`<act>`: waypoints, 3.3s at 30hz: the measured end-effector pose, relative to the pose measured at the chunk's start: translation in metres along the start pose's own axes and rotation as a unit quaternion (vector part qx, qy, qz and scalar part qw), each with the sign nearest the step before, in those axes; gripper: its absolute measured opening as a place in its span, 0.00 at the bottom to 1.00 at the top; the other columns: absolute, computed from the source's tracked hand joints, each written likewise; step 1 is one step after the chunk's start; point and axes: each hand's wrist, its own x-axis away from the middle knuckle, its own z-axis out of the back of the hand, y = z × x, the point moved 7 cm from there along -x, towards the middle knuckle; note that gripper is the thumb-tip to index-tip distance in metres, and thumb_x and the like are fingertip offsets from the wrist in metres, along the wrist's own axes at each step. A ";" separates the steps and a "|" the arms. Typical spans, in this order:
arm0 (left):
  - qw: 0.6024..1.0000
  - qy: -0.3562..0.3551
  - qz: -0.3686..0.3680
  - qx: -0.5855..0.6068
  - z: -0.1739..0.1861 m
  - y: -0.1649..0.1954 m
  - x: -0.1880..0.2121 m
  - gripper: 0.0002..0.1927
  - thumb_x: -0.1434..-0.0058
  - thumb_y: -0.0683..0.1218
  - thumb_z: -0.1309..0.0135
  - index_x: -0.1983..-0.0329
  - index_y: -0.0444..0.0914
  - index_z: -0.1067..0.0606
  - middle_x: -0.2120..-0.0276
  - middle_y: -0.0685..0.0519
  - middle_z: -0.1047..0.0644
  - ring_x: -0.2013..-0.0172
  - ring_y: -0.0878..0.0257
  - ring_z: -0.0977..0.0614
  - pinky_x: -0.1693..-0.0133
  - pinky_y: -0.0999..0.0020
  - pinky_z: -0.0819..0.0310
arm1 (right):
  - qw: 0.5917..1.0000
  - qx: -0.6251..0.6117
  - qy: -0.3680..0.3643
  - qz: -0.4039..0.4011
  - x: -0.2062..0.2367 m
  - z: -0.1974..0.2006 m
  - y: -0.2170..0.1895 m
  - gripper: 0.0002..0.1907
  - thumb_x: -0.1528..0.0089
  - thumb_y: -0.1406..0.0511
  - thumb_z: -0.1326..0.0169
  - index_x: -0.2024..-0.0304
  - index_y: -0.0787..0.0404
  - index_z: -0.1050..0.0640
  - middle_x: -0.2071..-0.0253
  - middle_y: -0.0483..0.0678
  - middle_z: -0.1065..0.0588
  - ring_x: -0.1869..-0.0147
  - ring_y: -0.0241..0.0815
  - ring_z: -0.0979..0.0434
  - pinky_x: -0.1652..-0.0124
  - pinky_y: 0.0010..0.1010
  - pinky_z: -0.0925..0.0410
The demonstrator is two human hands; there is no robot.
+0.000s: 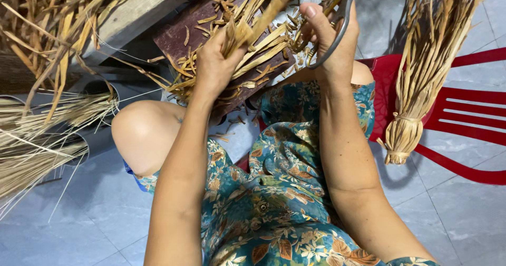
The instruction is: The person sits on a red plastic chair and trims the ends of dried palm leaf strips with scissors over a small board, letting cut pieces fall to the floor. They then gather the trimmed leaves, align the bundles by hand, and set the finished bundle on the work board.
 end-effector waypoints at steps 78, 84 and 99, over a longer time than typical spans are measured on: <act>0.959 -0.113 0.103 0.237 -0.025 0.010 0.010 0.12 0.33 0.47 0.41 0.49 0.38 0.21 0.67 0.59 0.20 0.75 0.74 0.25 0.72 0.76 0.29 | 0.997 0.011 -0.079 0.001 0.010 -0.037 0.004 0.26 0.32 0.75 0.40 0.34 0.62 0.33 0.51 0.52 0.20 0.52 0.38 0.20 0.51 0.29 0.24; 0.945 -0.110 0.101 0.291 -0.038 0.016 0.006 0.13 0.32 0.48 0.40 0.48 0.38 0.20 0.68 0.56 0.17 0.77 0.76 0.28 0.76 0.79 0.35 | 0.992 0.031 -0.118 0.015 0.015 -0.047 0.003 0.26 0.32 0.73 0.39 0.35 0.62 0.33 0.50 0.51 0.20 0.49 0.38 0.20 0.48 0.30 0.24; 0.912 0.084 0.130 0.379 -0.008 0.003 0.001 0.12 0.36 0.48 0.37 0.58 0.34 0.21 0.70 0.50 0.17 0.79 0.72 0.25 0.77 0.77 0.29 | 0.907 0.383 -0.169 0.043 0.040 -0.083 0.002 0.38 0.41 0.53 0.29 0.35 0.60 0.30 0.48 0.50 0.20 0.45 0.44 0.18 0.46 0.36 0.27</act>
